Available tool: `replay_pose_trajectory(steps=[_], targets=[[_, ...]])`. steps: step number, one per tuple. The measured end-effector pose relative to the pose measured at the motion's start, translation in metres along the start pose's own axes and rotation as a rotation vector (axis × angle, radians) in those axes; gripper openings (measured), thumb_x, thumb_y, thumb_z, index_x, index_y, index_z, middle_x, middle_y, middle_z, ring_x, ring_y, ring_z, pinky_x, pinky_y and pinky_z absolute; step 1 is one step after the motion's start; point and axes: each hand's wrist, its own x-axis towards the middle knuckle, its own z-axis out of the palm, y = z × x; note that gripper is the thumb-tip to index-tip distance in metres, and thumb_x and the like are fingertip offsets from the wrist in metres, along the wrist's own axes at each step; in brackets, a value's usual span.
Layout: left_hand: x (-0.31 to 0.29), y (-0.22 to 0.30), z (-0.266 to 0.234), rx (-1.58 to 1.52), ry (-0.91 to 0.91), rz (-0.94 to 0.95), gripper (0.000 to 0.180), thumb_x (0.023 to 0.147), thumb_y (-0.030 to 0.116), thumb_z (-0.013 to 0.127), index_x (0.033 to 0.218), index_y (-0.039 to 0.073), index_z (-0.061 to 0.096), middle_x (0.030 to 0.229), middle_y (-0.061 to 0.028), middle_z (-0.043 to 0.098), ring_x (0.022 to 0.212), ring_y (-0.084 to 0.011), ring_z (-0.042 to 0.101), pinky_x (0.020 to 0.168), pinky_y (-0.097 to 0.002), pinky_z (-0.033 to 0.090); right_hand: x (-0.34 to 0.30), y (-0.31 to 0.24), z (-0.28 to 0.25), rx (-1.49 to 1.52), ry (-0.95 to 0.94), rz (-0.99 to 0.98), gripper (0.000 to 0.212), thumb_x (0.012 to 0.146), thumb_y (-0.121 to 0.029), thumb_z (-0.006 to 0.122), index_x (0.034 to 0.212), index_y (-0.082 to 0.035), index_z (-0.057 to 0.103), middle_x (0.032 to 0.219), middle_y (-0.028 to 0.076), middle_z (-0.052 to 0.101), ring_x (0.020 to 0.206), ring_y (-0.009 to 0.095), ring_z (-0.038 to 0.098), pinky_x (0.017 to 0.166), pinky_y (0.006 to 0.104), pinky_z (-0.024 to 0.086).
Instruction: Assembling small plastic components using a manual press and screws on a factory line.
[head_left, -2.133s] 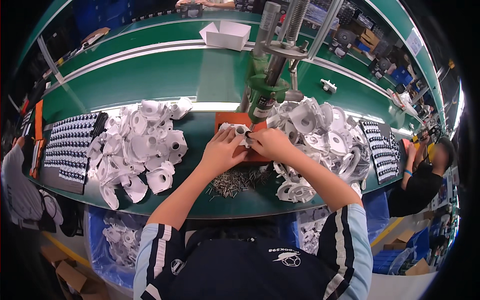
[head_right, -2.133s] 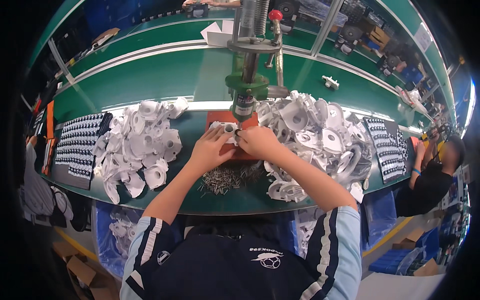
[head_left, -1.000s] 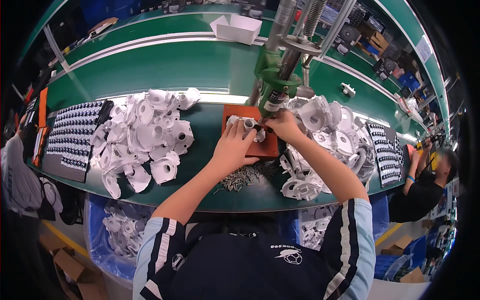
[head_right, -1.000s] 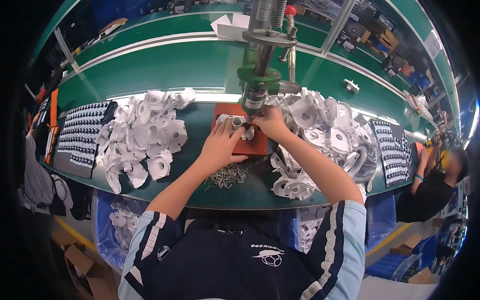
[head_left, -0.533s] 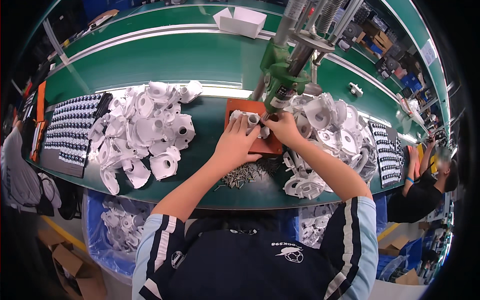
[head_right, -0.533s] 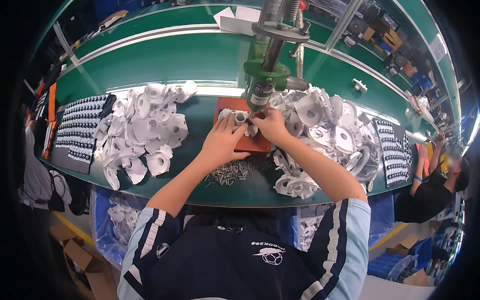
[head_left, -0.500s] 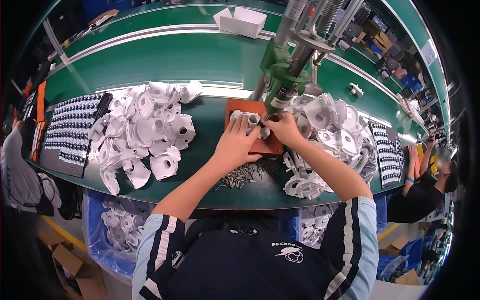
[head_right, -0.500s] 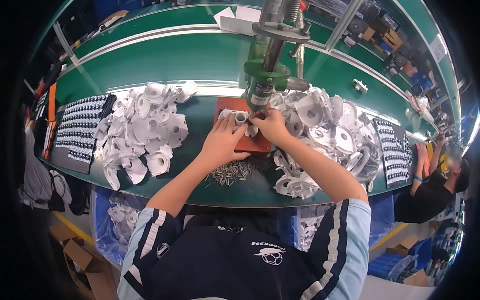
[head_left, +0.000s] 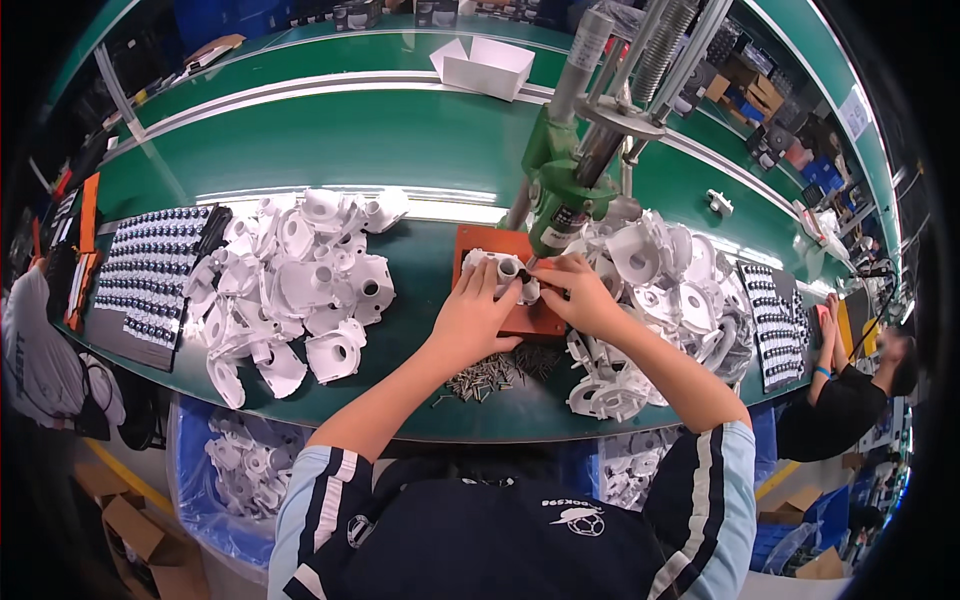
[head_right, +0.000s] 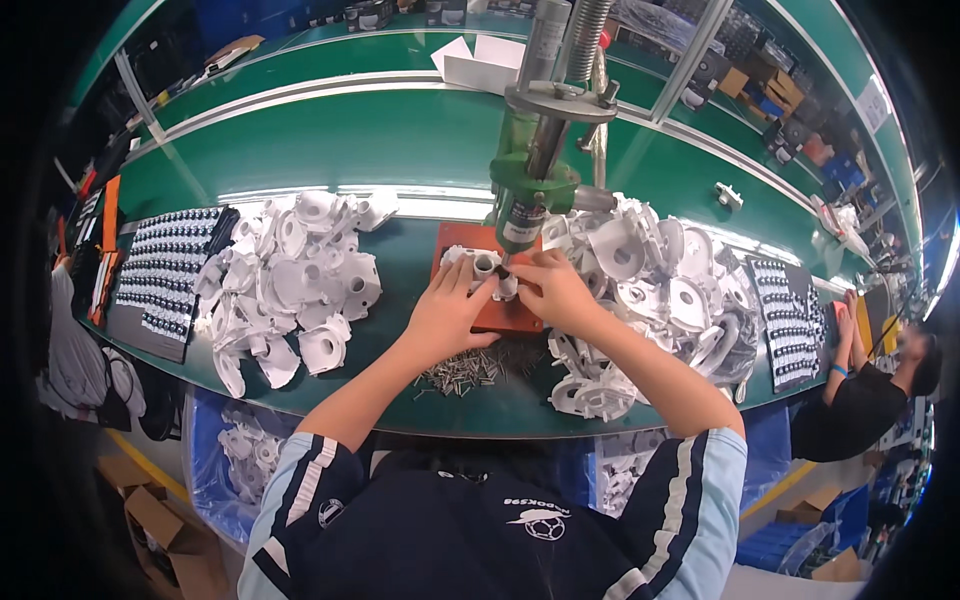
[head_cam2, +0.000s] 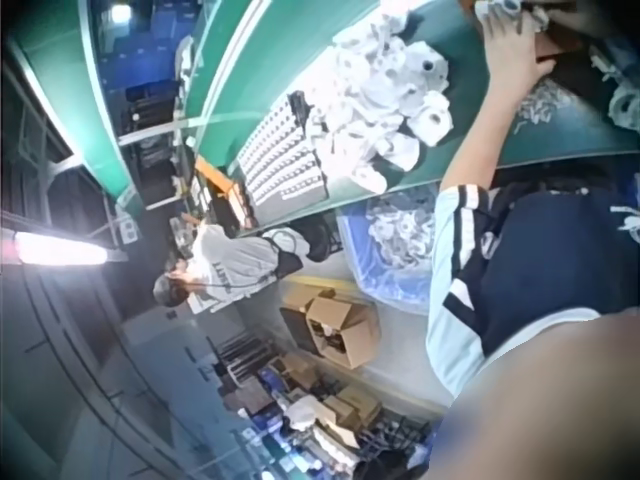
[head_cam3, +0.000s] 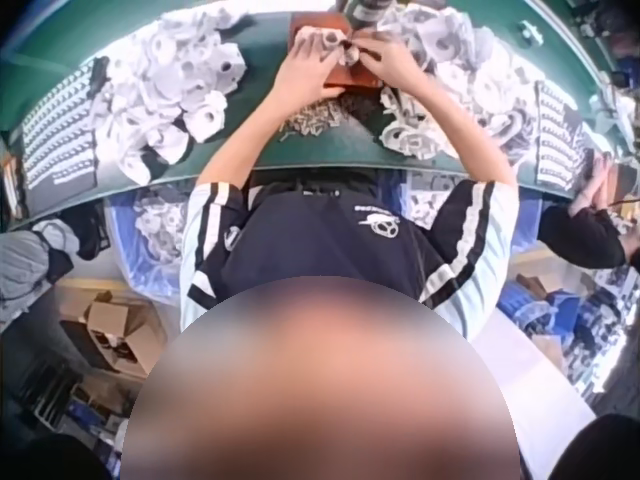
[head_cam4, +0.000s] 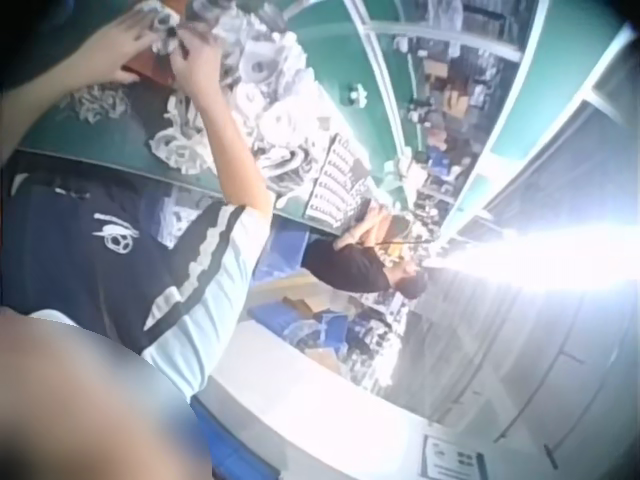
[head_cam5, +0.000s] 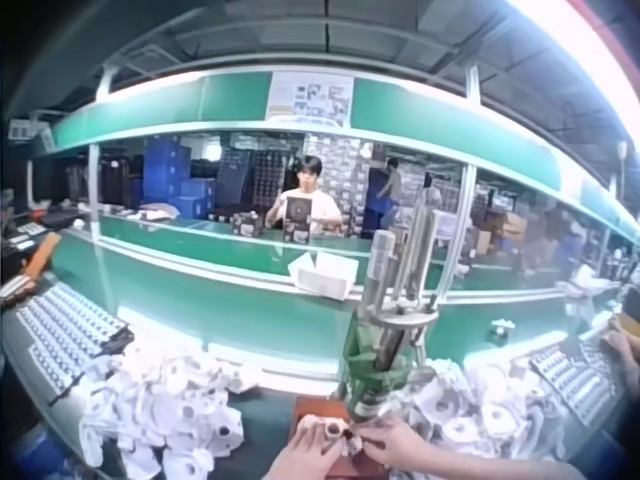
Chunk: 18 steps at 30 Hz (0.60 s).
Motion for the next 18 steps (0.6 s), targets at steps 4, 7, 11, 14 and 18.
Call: replay_pose_trajectory(steps=[4,7,11,14,18], targets=[[0.0,0.0,0.0,-0.003,-0.023,0.004,0.081,0.057,0.04,0.079,0.124,0.006,0.046,0.125,-0.03,0.042,0.118,-0.0404,0.043,0.103,-0.0458,0.033,-0.005,-0.009,0.005,-0.335,-0.097,-0.064,0.036,0.077,-0.015,0.06,0.112,-0.007,0.06,0.112,0.015,0.056,0.104,0.032,0.049,0.089,0.0436,0.041],[0.0,-0.001,0.0,-0.046,-0.021,-0.013,0.083,0.057,0.038,0.08,0.124,0.004,0.045,0.126,-0.0302,0.042,0.119,-0.0402,0.043,0.103,-0.0457,0.033,-0.004,-0.016,0.007,-0.348,-0.069,-0.044,0.037,0.078,-0.019,0.06,0.113,-0.009,0.059,0.112,0.013,0.055,0.104,0.033,0.049,0.088,0.0464,0.04],[0.001,-0.003,0.001,-0.076,-0.01,-0.003,0.074,0.056,0.036,0.08,0.113,0.002,0.048,0.125,-0.0301,0.042,0.12,-0.0417,0.041,0.104,-0.0469,0.032,-0.012,-0.026,-0.014,-0.398,0.003,-0.184,0.033,0.075,-0.016,0.062,0.107,-0.009,0.062,0.105,0.012,0.058,0.098,0.032,0.052,0.083,0.0438,0.042],[0.0,-0.003,0.0,-0.074,-0.006,0.007,0.069,0.056,0.035,0.081,0.107,0.002,0.048,0.125,-0.0304,0.042,0.12,-0.042,0.042,0.104,-0.0471,0.032,-0.021,-0.019,-0.065,-0.408,-0.083,-0.054,0.016,0.071,-0.01,0.064,0.086,-0.006,0.063,0.086,0.009,0.061,0.084,0.03,0.057,0.074,0.0394,0.045],[0.001,-0.002,-0.002,-0.045,-0.005,0.019,0.062,0.056,0.036,0.081,0.101,0.004,0.051,0.125,-0.0301,0.043,0.118,-0.0411,0.044,0.103,-0.0457,0.033,-0.001,0.009,-0.146,-0.438,0.509,0.348,0.009,0.08,-0.011,0.055,0.081,-0.007,0.063,0.073,0.008,0.062,0.067,0.023,0.059,0.062,0.0318,0.045]])
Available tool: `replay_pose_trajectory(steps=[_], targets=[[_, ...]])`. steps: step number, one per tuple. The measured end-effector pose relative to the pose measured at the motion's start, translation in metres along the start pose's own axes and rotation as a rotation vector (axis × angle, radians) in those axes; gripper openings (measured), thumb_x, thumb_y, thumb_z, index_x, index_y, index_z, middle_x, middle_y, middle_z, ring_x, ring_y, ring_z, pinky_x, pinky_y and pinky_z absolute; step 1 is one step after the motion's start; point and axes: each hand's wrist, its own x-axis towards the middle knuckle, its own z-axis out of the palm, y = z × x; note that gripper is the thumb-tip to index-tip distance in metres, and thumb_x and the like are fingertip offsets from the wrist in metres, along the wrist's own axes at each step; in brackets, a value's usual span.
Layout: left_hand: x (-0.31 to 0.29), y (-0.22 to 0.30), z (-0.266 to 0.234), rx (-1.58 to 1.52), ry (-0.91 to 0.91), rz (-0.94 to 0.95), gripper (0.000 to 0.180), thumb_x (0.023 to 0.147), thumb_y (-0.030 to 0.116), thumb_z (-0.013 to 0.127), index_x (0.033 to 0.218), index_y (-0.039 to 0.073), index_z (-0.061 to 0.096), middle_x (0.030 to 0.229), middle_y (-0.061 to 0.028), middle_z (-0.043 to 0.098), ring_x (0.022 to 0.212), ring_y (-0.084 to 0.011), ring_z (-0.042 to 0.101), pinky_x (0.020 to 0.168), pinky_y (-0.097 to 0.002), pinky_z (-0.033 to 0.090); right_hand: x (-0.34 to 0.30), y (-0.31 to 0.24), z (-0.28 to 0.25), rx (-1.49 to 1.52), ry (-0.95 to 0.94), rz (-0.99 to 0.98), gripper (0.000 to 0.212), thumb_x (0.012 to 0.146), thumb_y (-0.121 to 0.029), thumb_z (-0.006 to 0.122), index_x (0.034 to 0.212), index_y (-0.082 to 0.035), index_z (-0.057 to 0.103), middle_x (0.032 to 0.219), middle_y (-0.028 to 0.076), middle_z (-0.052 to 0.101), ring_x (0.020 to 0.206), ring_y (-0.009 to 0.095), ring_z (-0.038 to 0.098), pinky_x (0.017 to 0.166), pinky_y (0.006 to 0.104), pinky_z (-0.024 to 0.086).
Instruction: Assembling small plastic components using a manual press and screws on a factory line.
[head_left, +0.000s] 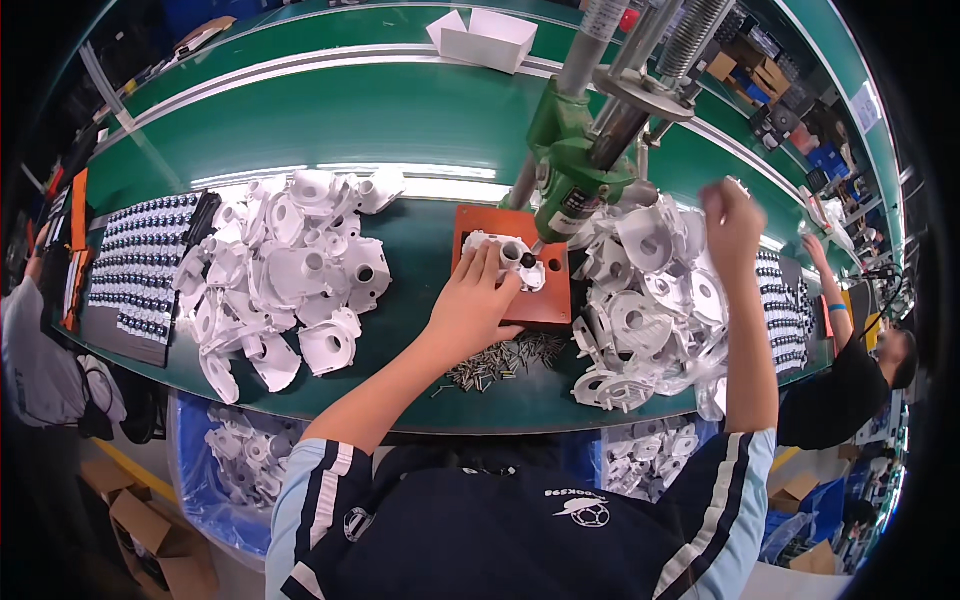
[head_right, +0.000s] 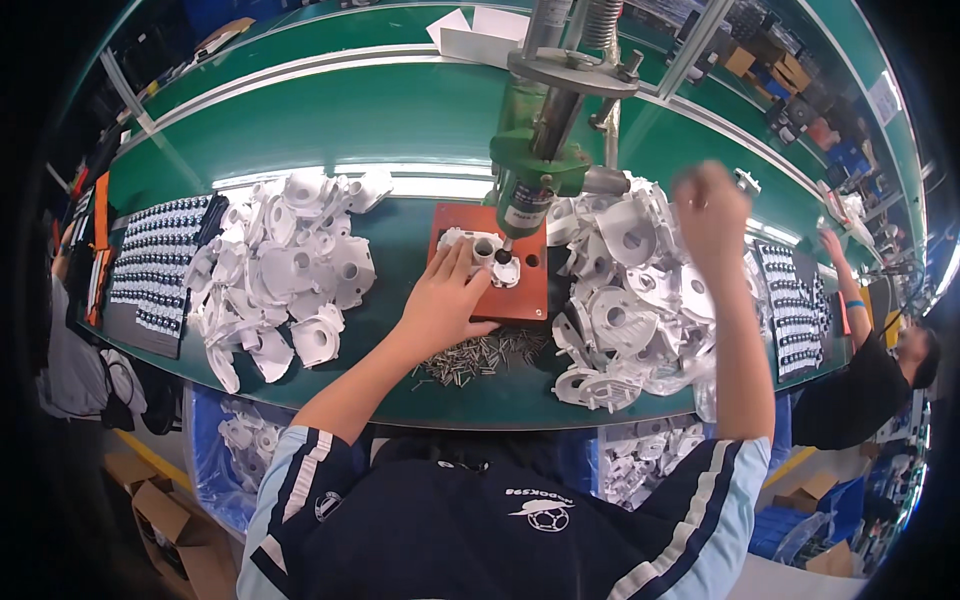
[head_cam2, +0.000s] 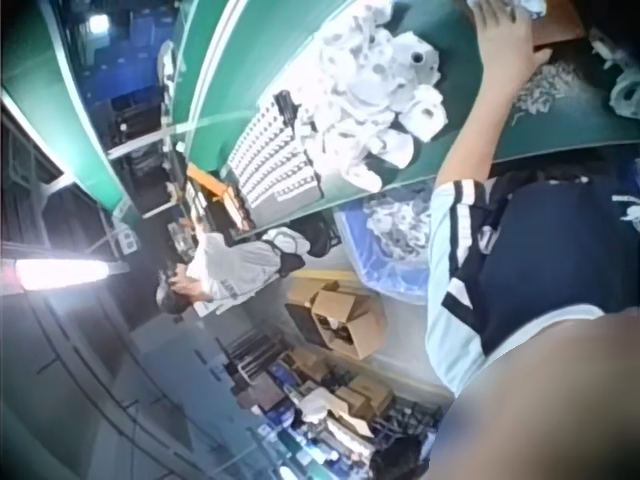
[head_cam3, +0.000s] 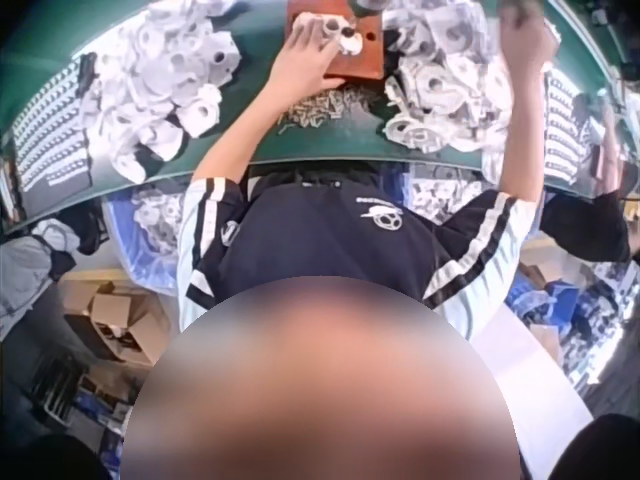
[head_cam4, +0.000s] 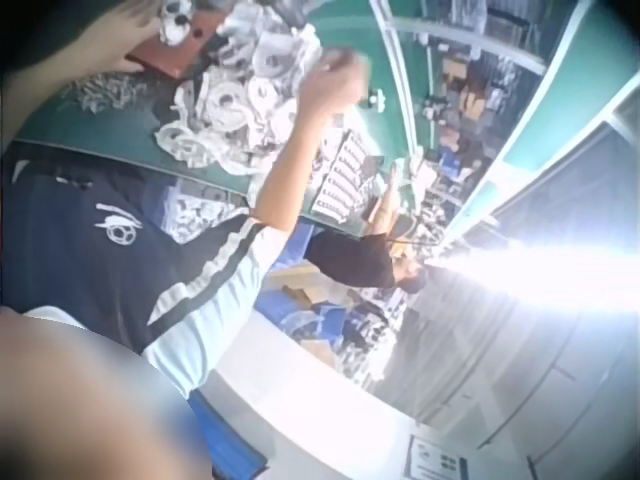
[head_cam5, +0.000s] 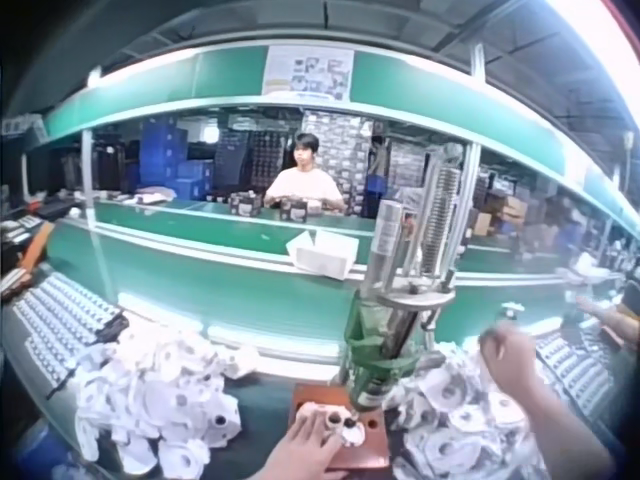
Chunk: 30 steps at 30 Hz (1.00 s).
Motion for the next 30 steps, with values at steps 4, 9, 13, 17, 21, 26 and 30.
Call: replay_pose_trajectory(steps=[4,9,13,17,21,26,30], targets=[[0.0,0.001,0.0,0.02,0.007,0.01,0.063,0.055,0.036,0.081,0.101,0.005,0.051,0.124,-0.0299,0.044,0.118,-0.0417,0.044,0.103,-0.0456,0.034,0.094,-0.001,0.012,0.909,0.041,0.295,0.028,0.084,-0.012,0.054,0.111,-0.005,0.057,0.104,0.007,0.062,0.095,0.016,0.058,0.072,0.0303,0.048],[-0.001,0.001,0.001,0.034,0.024,0.011,0.064,0.054,0.036,0.081,0.101,0.004,0.05,0.123,-0.0298,0.044,0.117,-0.0417,0.044,0.102,-0.0456,0.033,0.161,-0.06,0.055,1.113,-0.126,0.153,0.019,0.086,-0.019,0.051,0.099,-0.007,0.058,0.089,0.005,0.059,0.081,0.017,0.057,0.063,0.0306,0.047],[-0.001,0.004,0.001,0.021,-0.001,0.011,0.067,0.055,0.037,0.08,0.101,0.002,0.045,0.123,-0.0328,0.043,0.121,-0.0442,0.04,0.104,-0.0489,0.031,0.196,-0.092,0.033,0.736,0.019,-0.225,0.017,0.087,-0.024,0.05,0.09,-0.009,0.058,0.077,0.003,0.057,0.069,0.017,0.056,0.056,0.0308,0.046],[-0.001,0.003,0.002,0.017,-0.001,0.011,0.068,0.057,0.041,0.079,0.1,0.001,0.043,0.123,-0.0353,0.041,0.122,-0.046,0.037,0.104,-0.0502,0.029,0.125,-0.075,-0.1,0.68,-0.101,-0.668,0.016,0.088,-0.02,0.05,0.086,-0.008,0.06,0.074,0.006,0.059,0.068,0.018,0.058,0.059,0.0299,0.047],[-0.002,0.003,0.005,0.006,-0.018,0.002,0.072,0.058,0.044,0.077,0.105,0.0,0.045,0.124,-0.0363,0.039,0.123,-0.0464,0.036,0.105,-0.0504,0.027,-0.034,-0.087,-0.133,0.316,-0.968,-0.919,0.029,0.081,-0.03,0.06,0.059,-0.012,0.054,0.045,0.001,0.044,0.046,0.017,0.047,0.048,0.0326,0.037],[0.003,0.0,0.0,0.009,-0.05,-0.06,0.071,0.07,0.053,0.066,0.112,-0.001,0.049,0.125,-0.0316,0.043,0.121,-0.0418,0.041,0.104,-0.044,0.031,-0.119,-0.102,-0.061,0.229,-0.833,-0.732,0.023,0.07,-0.03,0.069,0.067,-0.009,0.06,0.046,0.002,0.047,0.047,0.022,0.05,0.049,0.0333,0.039],[0.022,-0.03,-0.007,-0.334,-0.252,-0.349,0.064,0.076,0.046,0.063,0.117,-0.001,0.048,0.129,-0.0228,0.045,0.117,-0.0386,0.044,0.099,-0.043,0.034,-0.063,-0.072,-0.075,0.831,-0.953,-0.519,0.036,0.073,-0.036,0.072,0.083,-0.001,0.069,0.048,0.002,0.052,0.042,0.018,0.048,0.055,0.0317,0.043]])
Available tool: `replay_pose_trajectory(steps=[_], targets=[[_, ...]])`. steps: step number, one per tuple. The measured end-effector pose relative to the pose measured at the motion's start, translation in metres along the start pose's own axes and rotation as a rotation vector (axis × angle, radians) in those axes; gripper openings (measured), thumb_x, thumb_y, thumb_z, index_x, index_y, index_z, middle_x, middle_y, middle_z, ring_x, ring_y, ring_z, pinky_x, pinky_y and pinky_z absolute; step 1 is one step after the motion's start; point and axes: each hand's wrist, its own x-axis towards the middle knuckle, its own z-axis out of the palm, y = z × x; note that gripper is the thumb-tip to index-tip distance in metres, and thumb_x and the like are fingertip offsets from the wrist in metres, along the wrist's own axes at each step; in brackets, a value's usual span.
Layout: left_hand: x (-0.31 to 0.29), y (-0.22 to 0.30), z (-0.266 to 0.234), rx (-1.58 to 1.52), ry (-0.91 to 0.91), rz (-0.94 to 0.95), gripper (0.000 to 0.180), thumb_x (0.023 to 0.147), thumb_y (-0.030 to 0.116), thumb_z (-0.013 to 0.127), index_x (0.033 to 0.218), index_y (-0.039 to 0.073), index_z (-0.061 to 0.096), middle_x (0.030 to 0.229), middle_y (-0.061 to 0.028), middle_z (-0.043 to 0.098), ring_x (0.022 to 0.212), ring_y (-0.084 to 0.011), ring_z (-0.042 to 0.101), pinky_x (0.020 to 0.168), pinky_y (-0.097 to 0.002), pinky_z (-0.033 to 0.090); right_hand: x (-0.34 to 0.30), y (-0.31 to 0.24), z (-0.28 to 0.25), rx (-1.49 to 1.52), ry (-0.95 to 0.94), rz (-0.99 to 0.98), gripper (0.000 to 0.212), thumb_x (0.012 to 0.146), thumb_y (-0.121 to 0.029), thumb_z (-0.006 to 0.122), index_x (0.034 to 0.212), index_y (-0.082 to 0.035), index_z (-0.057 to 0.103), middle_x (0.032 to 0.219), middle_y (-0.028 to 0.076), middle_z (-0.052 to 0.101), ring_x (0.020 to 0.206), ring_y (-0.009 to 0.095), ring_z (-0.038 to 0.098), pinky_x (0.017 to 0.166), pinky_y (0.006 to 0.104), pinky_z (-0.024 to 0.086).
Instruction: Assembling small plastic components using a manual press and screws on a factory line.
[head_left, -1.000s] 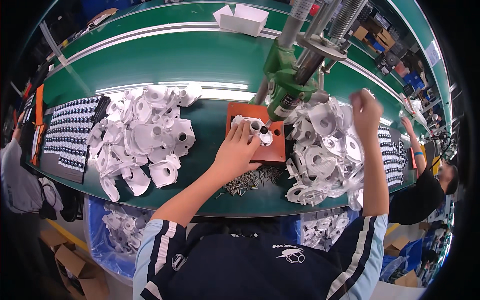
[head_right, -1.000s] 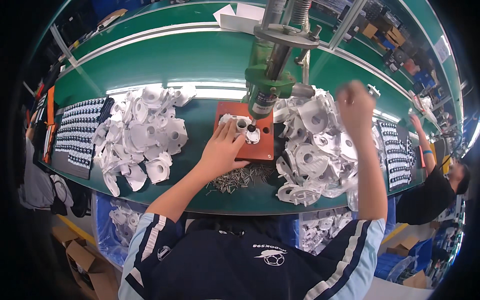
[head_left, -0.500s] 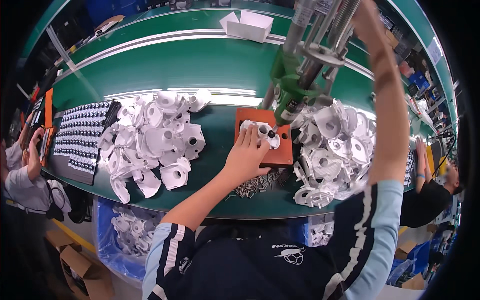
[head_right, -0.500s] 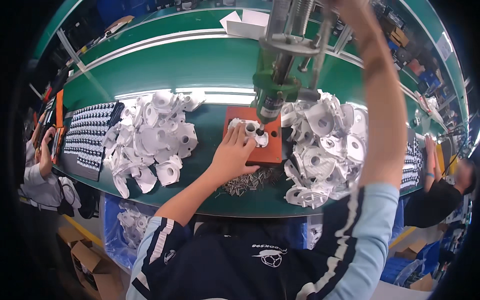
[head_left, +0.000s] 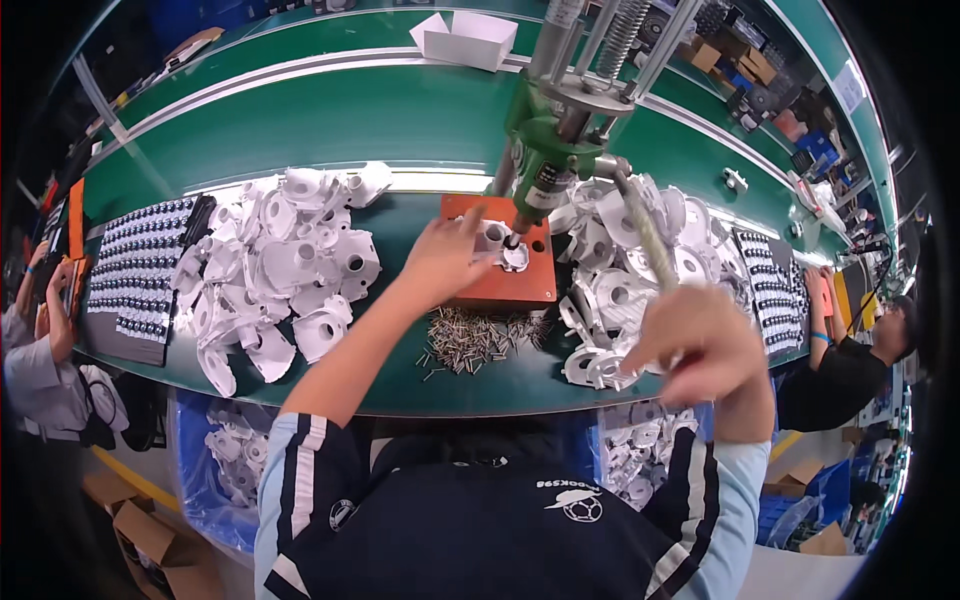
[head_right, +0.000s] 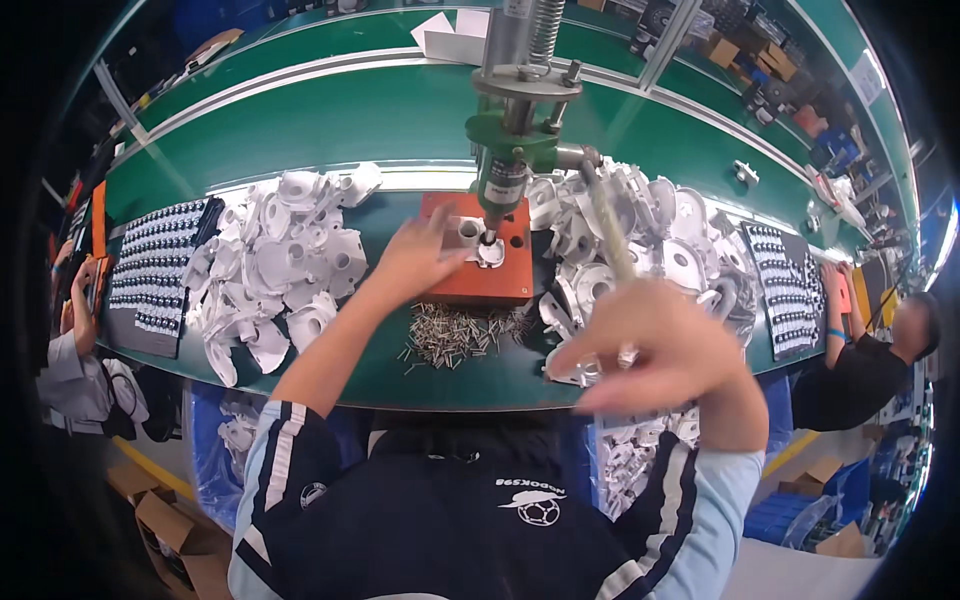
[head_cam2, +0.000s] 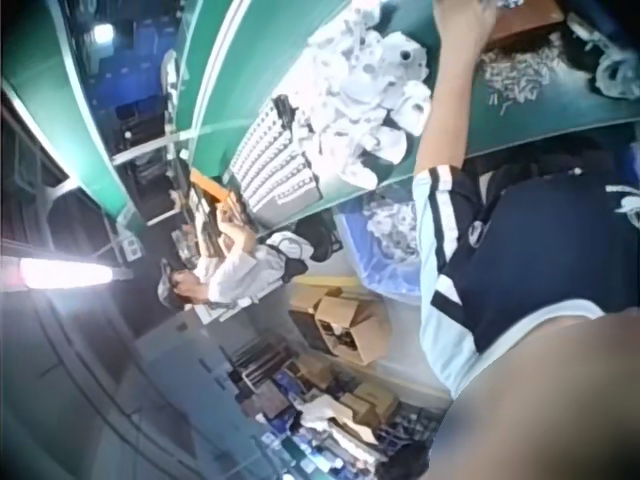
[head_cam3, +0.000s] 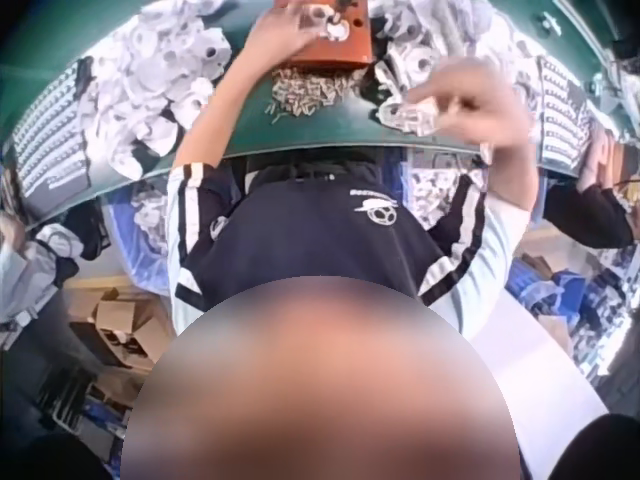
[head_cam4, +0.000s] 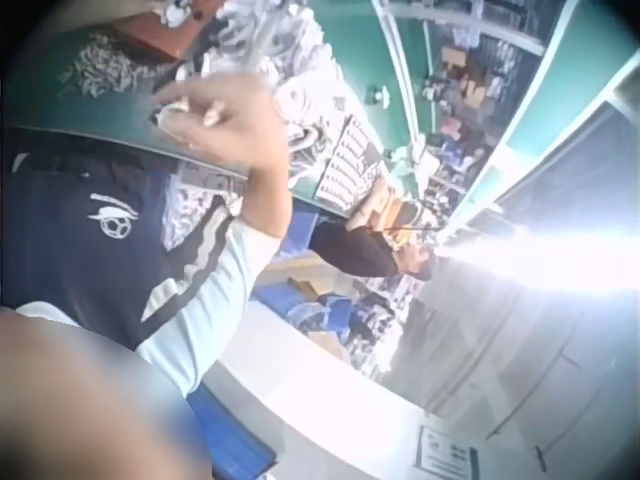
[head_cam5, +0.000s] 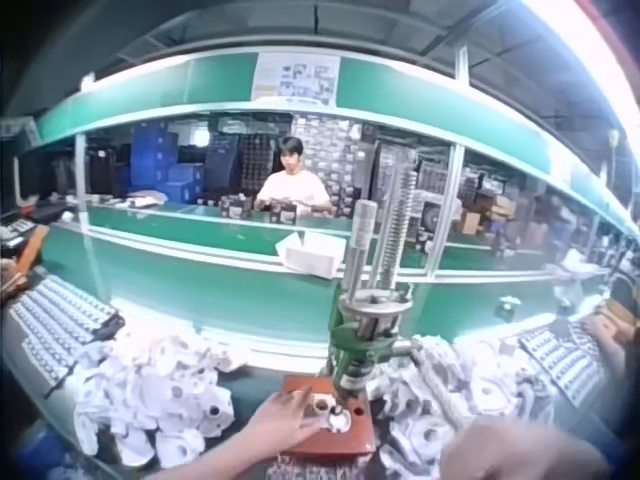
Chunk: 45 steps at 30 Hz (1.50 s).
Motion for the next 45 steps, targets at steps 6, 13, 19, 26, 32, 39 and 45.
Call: replay_pose_trajectory(steps=[6,13,19,26,32,39,45], targets=[[0.027,-0.016,-0.007,0.257,0.058,0.382,0.043,0.082,0.037,0.058,0.114,0.01,0.05,0.116,-0.0146,0.052,0.118,-0.03,0.043,0.098,-0.0422,0.032,0.101,0.06,-0.119,0.829,0.929,-0.24,0.038,0.095,-0.032,0.037,0.109,-0.001,0.053,0.085,0.008,0.061,0.082,0.018,0.055,0.078,0.0345,0.043],[0.034,0.0,-0.017,0.449,-0.067,0.417,0.039,0.08,0.035,0.06,0.112,0.013,0.051,0.097,-0.0118,0.057,0.099,-0.0311,0.056,0.087,-0.0416,0.042,0.091,0.12,-0.094,0.548,0.895,0.271,0.035,0.092,-0.025,0.046,0.122,-0.008,0.047,0.105,0.003,0.057,0.088,0.016,0.054,0.077,0.0272,0.041],[0.043,0.001,-0.043,0.194,-0.035,0.293,0.038,0.074,0.027,0.067,0.109,0.017,0.057,0.09,-0.0178,0.056,0.081,-0.0335,0.061,0.069,-0.04,0.051,0.01,0.096,-0.061,-0.216,0.85,0.357,0.033,0.083,-0.016,0.058,0.112,-0.002,0.053,0.112,0.01,0.056,0.108,0.021,0.052,0.092,0.0311,0.039],[0.045,-0.021,-0.068,0.204,0.14,0.108,0.045,0.07,0.028,0.073,0.108,0.009,0.056,0.09,-0.0186,0.059,0.083,-0.0349,0.061,0.076,-0.0382,0.049,-0.023,0.128,-0.041,-0.8,0.808,0.574,0.024,0.077,-0.012,0.057,0.1,-0.006,0.056,0.121,0.013,0.051,0.113,0.034,0.048,0.095,0.0388,0.038],[0.107,-0.072,-0.054,-0.077,0.337,-0.106,0.05,0.07,0.028,0.074,0.107,0.006,0.047,0.085,-0.0219,0.063,0.076,-0.0408,0.06,0.07,-0.045,0.048,-0.037,0.144,-0.04,-0.922,0.911,0.795,0.024,0.078,-0.022,0.061,0.098,-0.008,0.058,0.107,0.009,0.059,0.1,0.035,0.051,0.084,0.04,0.042],[0.125,-0.104,-0.03,0.221,0.631,0.053,0.06,0.074,0.011,0.063,0.127,0.007,0.035,0.099,-0.0271,0.06,0.098,-0.0438,0.056,0.086,-0.0462,0.044,-0.067,0.129,-0.006,-0.842,0.691,1.15,0.052,0.077,-0.043,0.064,0.113,-0.007,0.053,0.115,0.014,0.055,0.104,0.036,0.05,0.085,0.0432,0.043],[-0.002,-0.062,-0.111,-0.048,0.225,-0.164,0.038,0.082,0.023,0.062,0.116,0.008,0.054,0.094,-0.0172,0.063,0.092,-0.0307,0.061,0.086,-0.0336,0.045,-0.069,0.132,-0.003,-0.808,0.7,1.059,0.057,0.076,-0.039,0.065,0.12,-0.005,0.051,0.119,0.017,0.053,0.107,0.034,0.05,0.089,0.0404,0.041]])
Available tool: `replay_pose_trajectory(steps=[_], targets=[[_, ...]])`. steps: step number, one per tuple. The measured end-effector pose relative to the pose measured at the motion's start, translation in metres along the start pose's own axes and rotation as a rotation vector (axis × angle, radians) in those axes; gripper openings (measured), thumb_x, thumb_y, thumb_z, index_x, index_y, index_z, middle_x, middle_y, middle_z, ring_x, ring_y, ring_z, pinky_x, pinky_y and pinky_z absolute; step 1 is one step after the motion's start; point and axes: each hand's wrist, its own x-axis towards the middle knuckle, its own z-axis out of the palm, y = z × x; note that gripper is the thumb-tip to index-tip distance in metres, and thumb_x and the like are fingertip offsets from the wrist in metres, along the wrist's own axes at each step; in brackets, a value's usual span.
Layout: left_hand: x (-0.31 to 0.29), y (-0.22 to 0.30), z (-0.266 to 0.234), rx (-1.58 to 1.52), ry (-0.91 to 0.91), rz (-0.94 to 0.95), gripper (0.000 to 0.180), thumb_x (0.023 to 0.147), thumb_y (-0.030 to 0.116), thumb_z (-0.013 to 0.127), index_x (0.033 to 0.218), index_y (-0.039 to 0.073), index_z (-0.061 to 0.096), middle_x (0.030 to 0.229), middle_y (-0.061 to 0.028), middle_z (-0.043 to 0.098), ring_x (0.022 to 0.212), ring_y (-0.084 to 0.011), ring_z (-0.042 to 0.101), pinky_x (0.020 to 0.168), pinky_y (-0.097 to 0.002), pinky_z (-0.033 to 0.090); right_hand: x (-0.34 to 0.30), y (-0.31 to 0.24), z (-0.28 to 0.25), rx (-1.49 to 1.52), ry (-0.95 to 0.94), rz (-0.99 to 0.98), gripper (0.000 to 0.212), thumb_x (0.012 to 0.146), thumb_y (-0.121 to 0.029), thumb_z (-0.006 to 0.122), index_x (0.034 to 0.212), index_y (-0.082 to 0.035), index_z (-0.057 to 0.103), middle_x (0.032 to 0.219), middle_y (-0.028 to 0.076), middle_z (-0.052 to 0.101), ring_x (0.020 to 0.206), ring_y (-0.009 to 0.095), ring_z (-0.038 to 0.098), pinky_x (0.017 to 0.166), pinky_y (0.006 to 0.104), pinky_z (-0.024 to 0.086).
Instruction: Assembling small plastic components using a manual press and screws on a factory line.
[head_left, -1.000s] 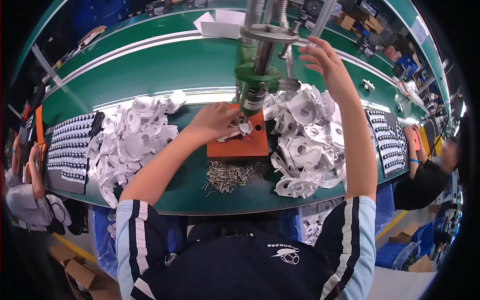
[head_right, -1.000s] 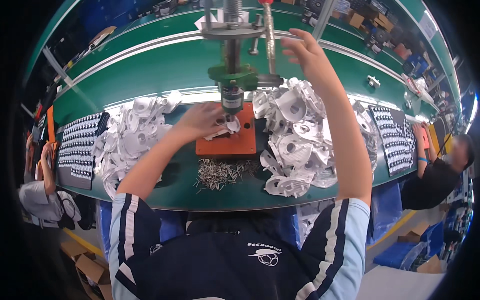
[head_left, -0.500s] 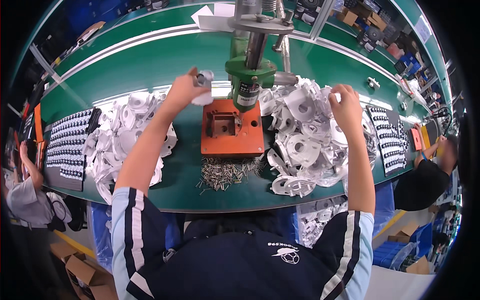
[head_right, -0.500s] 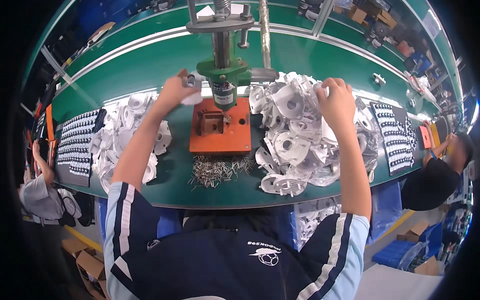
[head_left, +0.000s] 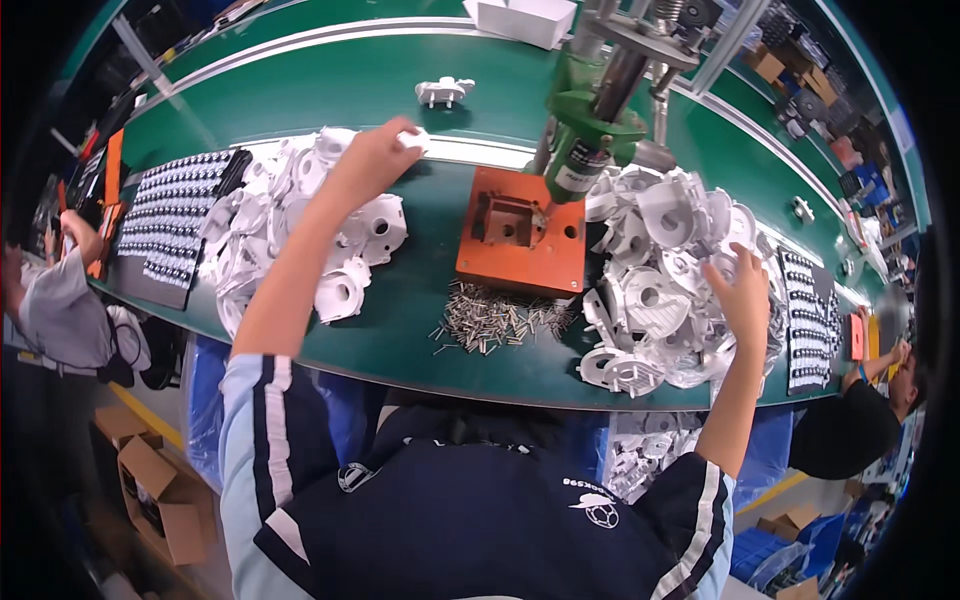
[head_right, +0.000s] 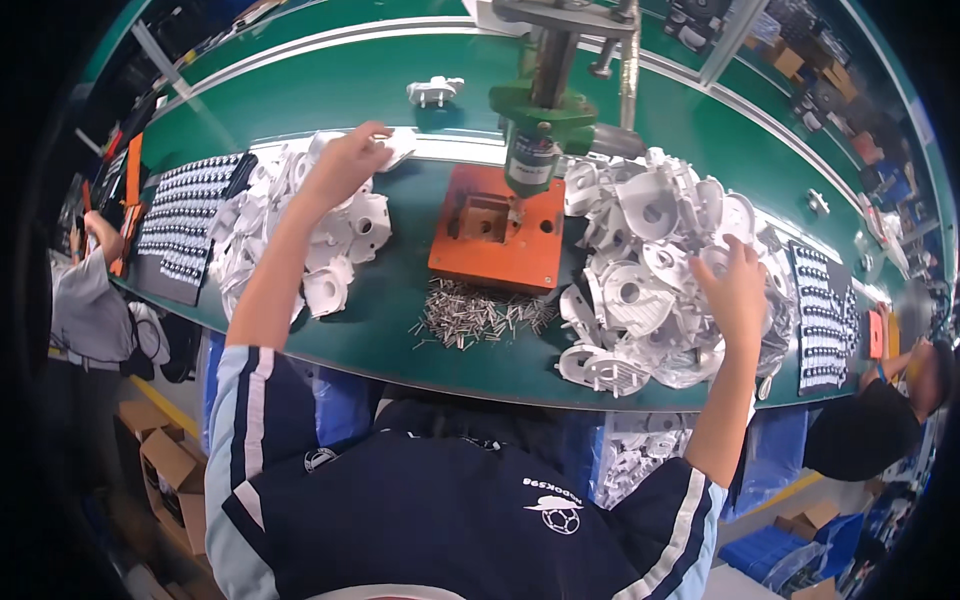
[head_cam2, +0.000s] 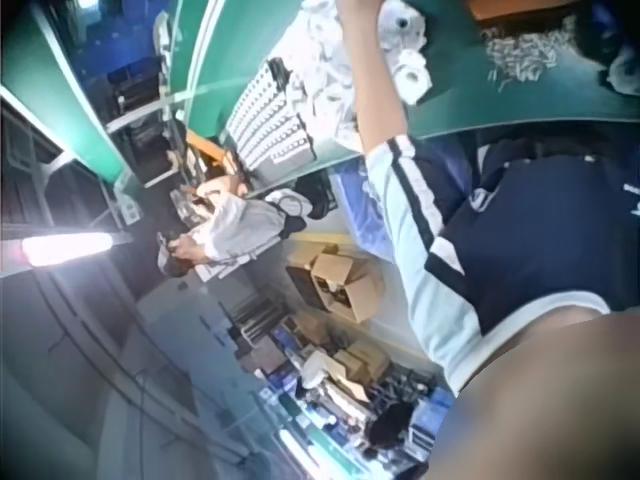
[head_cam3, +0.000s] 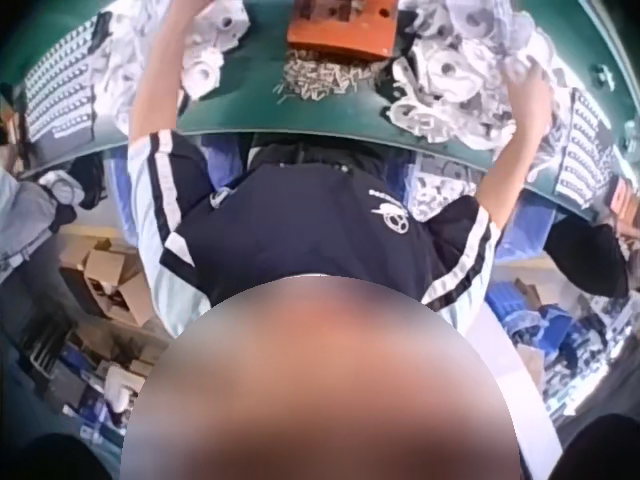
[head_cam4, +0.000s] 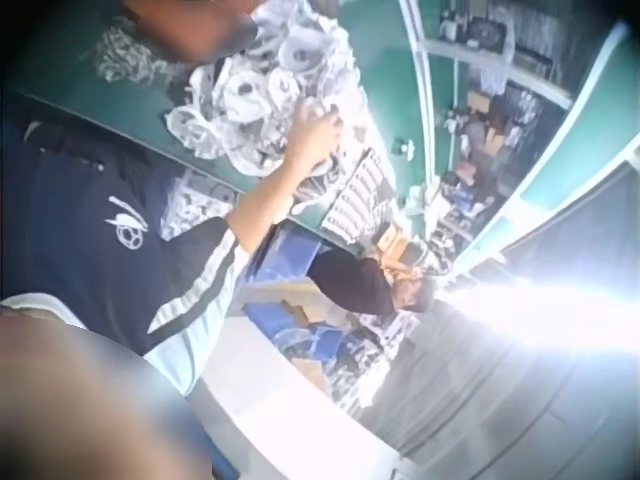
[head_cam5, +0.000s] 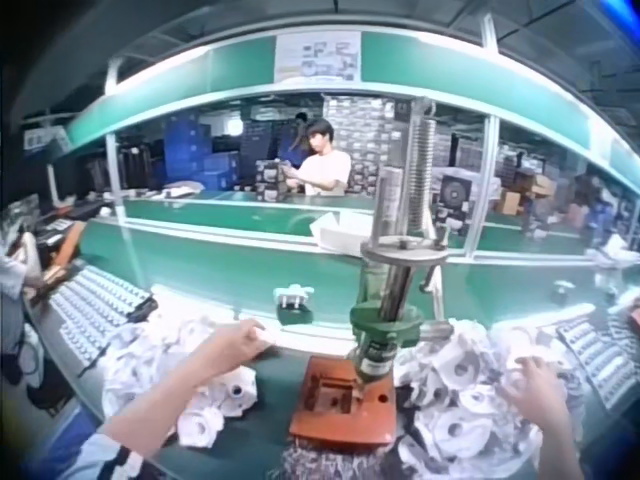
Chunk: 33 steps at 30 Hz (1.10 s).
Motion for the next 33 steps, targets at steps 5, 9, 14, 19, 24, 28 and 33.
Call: replay_pose_trajectory(steps=[5,9,14,19,24,28,33], targets=[[-0.097,-0.023,-0.029,0.759,0.005,0.102,0.048,0.074,0.026,0.066,0.119,0.012,0.054,0.118,-0.0178,0.049,0.111,-0.0359,0.046,0.095,-0.0452,0.037,0.008,0.001,0.0,0.087,-0.034,0.048,0.058,0.07,-0.033,0.067,0.119,-0.008,0.048,0.114,0.019,0.059,0.099,0.033,0.059,0.082,0.038,0.045],[-0.104,-0.058,-0.018,0.68,0.091,0.202,0.05,0.073,0.02,0.065,0.12,0.012,0.052,0.113,-0.0184,0.051,0.106,-0.0357,0.048,0.093,-0.0439,0.038,0.004,0.01,-0.006,0.242,0.157,0.072,0.057,0.069,-0.029,0.068,0.118,-0.008,0.05,0.114,0.019,0.059,0.104,0.03,0.058,0.085,0.0366,0.044],[-0.09,-0.07,-0.023,0.451,0.019,0.183,0.033,0.078,0.004,0.055,0.111,0.005,0.056,0.099,-0.0169,0.053,0.096,-0.035,0.05,0.086,-0.0401,0.041,-0.013,0.017,-0.007,0.604,0.439,-0.089,0.057,0.073,-0.013,0.071,0.122,0.002,0.047,0.122,0.014,0.054,0.114,0.023,0.051,0.098,0.0326,0.037],[-0.085,-0.053,-0.03,0.355,0.065,0.134,0.027,0.083,0.004,0.049,0.109,0.004,0.056,0.099,-0.0173,0.052,0.096,-0.035,0.051,0.086,-0.0383,0.04,-0.031,0.002,0.004,1.2,0.451,-0.207,0.066,0.076,-0.013,0.068,0.131,0.002,0.035,0.125,0.015,0.05,0.109,0.023,0.052,0.091,0.0321,0.042],[-0.086,-0.015,-0.02,0.049,0.408,0.061,0.028,0.09,0.015,0.045,0.115,0.004,0.053,0.11,-0.0148,0.053,0.101,-0.0299,0.052,0.09,-0.0355,0.038,-0.046,-0.052,0.026,2.015,-0.067,-0.263,0.074,0.074,-0.027,0.068,0.133,-0.001,0.034,0.1,0.011,0.055,0.063,0.015,0.054,0.048,0.024,0.044],[-0.079,0.014,0.028,-0.233,0.481,0.136,0.027,0.089,0.015,0.047,0.114,0.004,0.053,0.111,-0.0149,0.052,0.1,-0.0285,0.052,0.086,-0.0357,0.041,-0.059,-0.118,0.051,2.06,-0.457,-0.097,0.066,0.072,-0.025,0.07,0.125,0.0,0.041,0.095,0.008,0.053,0.058,0.016,0.053,0.045,0.0253,0.044],[-0.051,0.013,0.071,0.142,0.495,0.278,0.025,0.084,0.008,0.052,0.109,0.006,0.056,0.101,-0.017,0.049,0.095,-0.0327,0.048,0.08,-0.0389,0.041,-0.074,-0.166,0.065,2.042,-0.611,-0.05,0.039,0.078,-0.009,0.066,0.11,-0.01,0.044,0.098,0.009,0.057,0.082,0.025,0.065,0.075,0.038,0.054]])
